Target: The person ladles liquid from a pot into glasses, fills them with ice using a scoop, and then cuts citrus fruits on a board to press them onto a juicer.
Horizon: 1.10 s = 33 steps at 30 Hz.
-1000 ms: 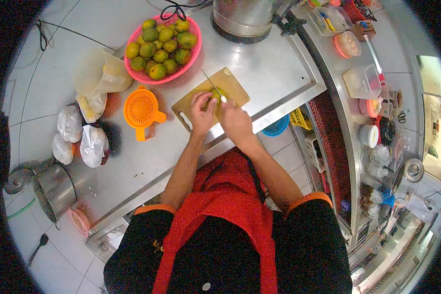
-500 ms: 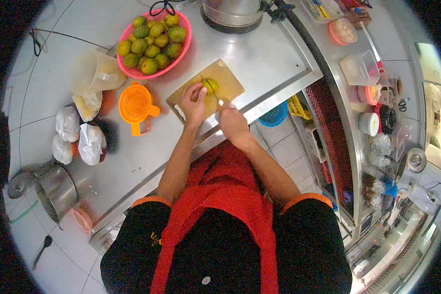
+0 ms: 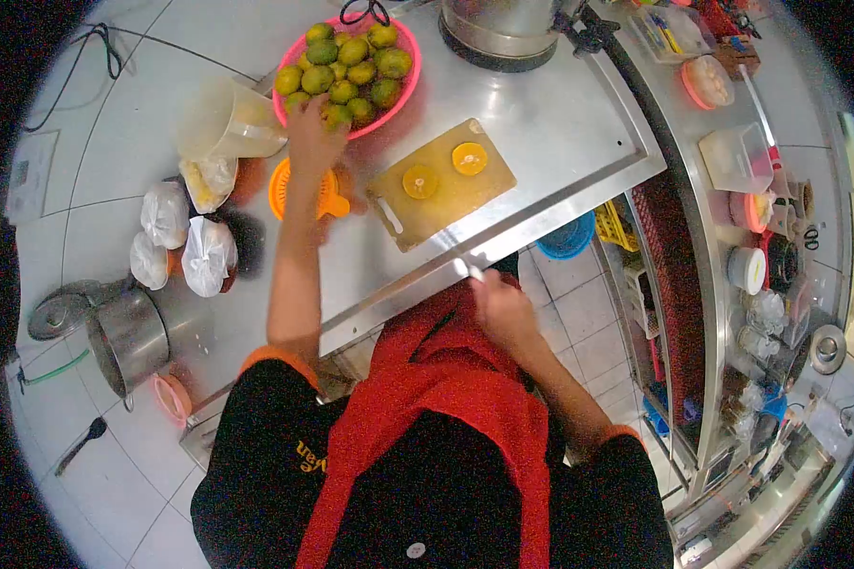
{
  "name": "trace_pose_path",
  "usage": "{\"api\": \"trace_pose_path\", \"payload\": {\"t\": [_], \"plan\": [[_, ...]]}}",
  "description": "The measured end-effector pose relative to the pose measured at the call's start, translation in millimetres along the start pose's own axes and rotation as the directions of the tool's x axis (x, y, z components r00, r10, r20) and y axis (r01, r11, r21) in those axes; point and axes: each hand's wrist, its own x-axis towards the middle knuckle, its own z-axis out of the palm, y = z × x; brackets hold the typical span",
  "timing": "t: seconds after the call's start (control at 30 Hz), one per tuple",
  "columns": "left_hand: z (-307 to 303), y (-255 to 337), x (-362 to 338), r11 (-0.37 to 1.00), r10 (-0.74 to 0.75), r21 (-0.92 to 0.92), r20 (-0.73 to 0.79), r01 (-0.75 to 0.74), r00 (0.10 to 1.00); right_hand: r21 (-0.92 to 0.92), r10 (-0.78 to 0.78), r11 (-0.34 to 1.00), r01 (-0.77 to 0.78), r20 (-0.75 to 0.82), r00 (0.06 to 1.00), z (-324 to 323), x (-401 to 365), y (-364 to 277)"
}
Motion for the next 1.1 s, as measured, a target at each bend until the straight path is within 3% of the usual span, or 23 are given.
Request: {"api": "trace_pose_path", "payload": {"t": [0.03, 0.07, 0.13, 0.27, 0.3, 0.33, 0.4, 0.47, 0.5, 0.67, 0.73, 0.83, 0.93, 1.1], "plan": [[8.5, -18.3, 16.0, 0.998, -0.046, 0.041, 0.152, 0.040, 0.987, -0.016, 0.004, 1.000, -0.003, 0.043, 0.999, 5.7, 11.6, -10.4], [9.9, -21.3, 26.9, 0.999, -0.035, 0.034, 0.150, 0.030, 0.988, -0.032, 0.011, 0.999, -0.009, 0.084, 0.996, 11.6, 24.9, -21.6], [10.2, -18.3, 39.8, 0.963, -0.042, 0.254, 0.484, -0.094, 0.874, -0.051, -0.119, 0.991, 0.125, 0.107, 0.987, 13.2, 51.1, -41.8], [-1.2, -13.8, 34.8, 0.985, 0.044, 0.144, 0.311, -0.093, 0.949, -0.031, 0.003, 1.000, -0.002, 0.030, 1.000, 29.6, 79.7, -46.7], [-12.7, -2.3, 22.9, 0.989, -0.029, -0.129, 0.316, 0.074, 0.948, -0.003, 0.057, 0.998, -0.057, -0.021, 0.998, 29.1, 79.3, -45.5], [-23.8, 12.0, 2.5, 0.890, -0.107, -0.386, 0.345, 0.245, 0.932, 0.025, 0.114, 0.993, -0.113, -0.061, 0.992, 29.7, 75.3, -43.8], [-30.0, 46.7, -42.2, 0.631, -0.256, -0.540, 0.533, 0.557, 0.807, 0.071, 0.137, 0.989, -0.130, -0.092, 0.986, 29.5, 75.9, -31.9], [11.3, 43.2, -87.0, 0.603, -0.164, -0.674, 0.418, 0.426, 0.894, 0.117, 0.156, 0.983, -0.142, -0.118, 0.981, 27.8, 78.7, -24.3], [30.5, 45.4, -106.4, 0.577, -0.194, -0.711, 0.359, 0.402, 0.913, 0.118, 0.177, 0.980, -0.163, -0.124, 0.976, 25.3, 81.5, -21.1], [84.8, 52.7, -148.5, 0.411, -0.231, -0.860, 0.221, 0.301, 0.947, 0.108, 0.124, 0.988, -0.106, -0.180, 0.976, 3.3, 86.8, -31.0], [84.4, 54.4, -149.7, 0.682, -0.166, -0.717, 0.041, 0.144, 0.985, 0.102, 0.094, 0.992, -0.078, -0.171, 0.981, 2.5, 84.8, -31.0], [79.7, 55.7, -150.6, 0.554, -0.214, -0.811, 0.079, 0.187, 0.974, 0.068, 0.073, 0.996, -0.062, -0.170, 0.983, -1.8, 86.3, -37.4], [83.0, 54.4, -151.7, 0.602, -0.215, -0.769, 0.106, 0.217, 0.971, 0.047, 0.046, 0.998, -0.038, -0.186, 0.982, -7.4, 86.8, -49.9], [87.0, 57.2, -151.3, 0.534, -0.252, -0.812, 0.113, 0.236, 0.961, -0.068, 0.080, 0.994, -0.089, -0.122, 0.989, -9.0, 90.1, -53.8]]}}
